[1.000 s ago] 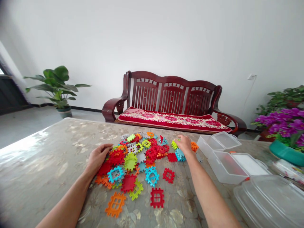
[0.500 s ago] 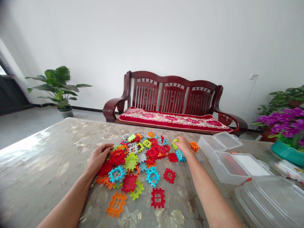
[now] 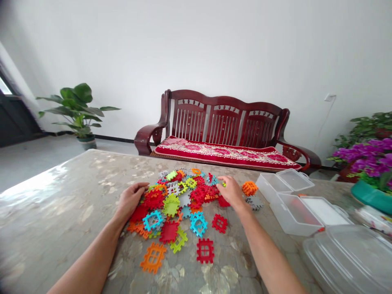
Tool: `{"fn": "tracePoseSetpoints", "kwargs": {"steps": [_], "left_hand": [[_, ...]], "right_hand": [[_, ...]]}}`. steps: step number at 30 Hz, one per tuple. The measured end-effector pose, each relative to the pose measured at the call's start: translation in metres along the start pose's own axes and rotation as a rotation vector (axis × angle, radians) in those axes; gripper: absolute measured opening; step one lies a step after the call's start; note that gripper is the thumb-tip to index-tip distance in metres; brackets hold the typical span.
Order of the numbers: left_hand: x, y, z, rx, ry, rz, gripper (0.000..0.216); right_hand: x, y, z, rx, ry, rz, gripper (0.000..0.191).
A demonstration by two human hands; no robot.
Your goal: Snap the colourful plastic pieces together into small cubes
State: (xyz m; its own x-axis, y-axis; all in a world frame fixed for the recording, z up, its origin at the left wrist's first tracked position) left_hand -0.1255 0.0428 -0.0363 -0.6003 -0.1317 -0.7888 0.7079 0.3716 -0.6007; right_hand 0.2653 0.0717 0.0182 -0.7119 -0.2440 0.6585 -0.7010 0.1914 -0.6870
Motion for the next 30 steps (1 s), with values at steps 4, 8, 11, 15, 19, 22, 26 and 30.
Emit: {"fn": "tracePoseSetpoints", "kwargs": {"steps": [4, 8, 11, 15, 19, 22, 26, 30], "left_hand": [[0.005, 0.001, -0.003, 0.011, 0.004, -0.032, 0.034], [0.01, 0.003, -0.006, 0.008, 0.017, -0.07, 0.035], [0.011, 0.004, -0.007, 0.006, 0.036, -0.067, 0.035], [0.011, 0.004, -0.007, -0.005, 0.055, -0.056, 0.035], [0.009, 0.003, -0.006, -0.023, 0.07, -0.058, 0.034], [0.009, 0.002, -0.006, -0.019, 0.066, -0.057, 0.034], [0.01, 0.002, -0.006, -0.018, 0.068, -0.053, 0.034], [0.012, 0.003, -0.008, 0.008, 0.056, -0.05, 0.035]], "right_hand": [[0.028, 0.014, 0.045, 0.118, -0.051, -0.055, 0.026], [0.035, 0.016, 0.078, 0.196, -0.046, 0.03, 0.03], [0.035, 0.006, 0.092, 0.251, -0.037, 0.144, 0.039], [0.032, -0.005, 0.102, 0.346, 0.032, 0.224, 0.045], [0.029, -0.003, 0.109, 0.331, 0.03, 0.228, 0.043], [0.025, 0.001, 0.113, 0.281, 0.003, 0.243, 0.042], [0.016, -0.005, 0.114, 0.266, 0.005, 0.249, 0.04], [0.001, -0.021, 0.11, 0.278, 0.05, 0.253, 0.036]]}}
Point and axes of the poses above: each hand's wrist, its own z-axis away from the middle knuckle, its own y-axis out of the palm, x = y × z, the point moved 1 cm from there along -z, towards the middle knuckle, and after that the axes turned 15 degrees about -z, right-handed, at the moved point
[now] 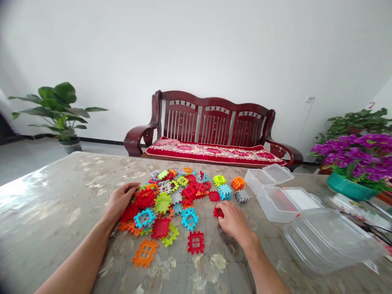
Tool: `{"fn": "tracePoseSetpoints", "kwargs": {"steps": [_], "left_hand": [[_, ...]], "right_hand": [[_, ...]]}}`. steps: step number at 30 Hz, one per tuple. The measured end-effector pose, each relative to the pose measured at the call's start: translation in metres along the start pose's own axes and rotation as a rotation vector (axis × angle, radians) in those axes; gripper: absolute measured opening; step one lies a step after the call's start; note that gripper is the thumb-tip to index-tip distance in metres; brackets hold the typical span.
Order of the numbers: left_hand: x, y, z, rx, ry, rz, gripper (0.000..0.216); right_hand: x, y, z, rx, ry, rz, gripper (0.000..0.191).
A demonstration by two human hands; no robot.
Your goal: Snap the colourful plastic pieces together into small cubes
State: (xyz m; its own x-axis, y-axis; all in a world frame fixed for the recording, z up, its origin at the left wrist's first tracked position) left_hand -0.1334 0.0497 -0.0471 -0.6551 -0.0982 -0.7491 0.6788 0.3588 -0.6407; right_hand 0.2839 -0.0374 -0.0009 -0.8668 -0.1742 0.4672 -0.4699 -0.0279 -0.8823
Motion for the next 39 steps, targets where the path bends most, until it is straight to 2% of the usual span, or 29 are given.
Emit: {"fn": "tracePoseSetpoints", "kwargs": {"steps": [8, 12, 15, 20, 26, 32, 37, 39], "left_hand": [[-0.005, -0.003, 0.002, 0.017, -0.018, -0.029, 0.034], [-0.007, -0.005, 0.003, 0.002, -0.028, -0.065, 0.034], [-0.006, -0.004, 0.003, -0.006, -0.024, -0.087, 0.034], [-0.001, -0.002, 0.0, -0.005, 0.001, -0.113, 0.036], [-0.002, -0.003, 0.0, 0.011, -0.005, -0.084, 0.036], [-0.007, -0.006, 0.003, 0.008, -0.018, -0.1, 0.035], [-0.007, -0.006, 0.003, 0.012, -0.025, -0.101, 0.035], [-0.006, -0.006, 0.003, 0.012, -0.022, -0.098, 0.035]], "right_hand": [[-0.04, -0.019, -0.001, -0.059, 0.091, 0.004, 0.042], [-0.049, -0.022, 0.0, -0.094, 0.108, 0.005, 0.041], [-0.042, -0.022, -0.001, -0.132, 0.087, 0.026, 0.038], [-0.015, -0.011, -0.003, -0.258, -0.029, 0.02, 0.039], [0.006, 0.015, -0.003, -0.237, -0.146, 0.005, 0.046], [0.009, 0.021, -0.001, -0.146, -0.131, 0.024, 0.038], [0.018, 0.021, 0.0, -0.233, -0.131, -0.003, 0.025], [0.018, 0.024, -0.002, -0.26, -0.121, 0.006, 0.026]]}}
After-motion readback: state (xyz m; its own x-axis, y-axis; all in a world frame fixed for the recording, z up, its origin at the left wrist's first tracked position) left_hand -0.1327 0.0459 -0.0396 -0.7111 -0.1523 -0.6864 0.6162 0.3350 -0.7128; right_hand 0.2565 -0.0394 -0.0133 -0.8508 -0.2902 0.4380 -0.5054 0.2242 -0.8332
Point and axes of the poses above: each hand's wrist, its own z-axis away from the middle knuckle, its own y-axis out of the palm, x = y × z, the point moved 1 cm from there along -z, towards the middle knuckle, and after that the axes turned 15 degrees about -z, right-handed, at the moved point
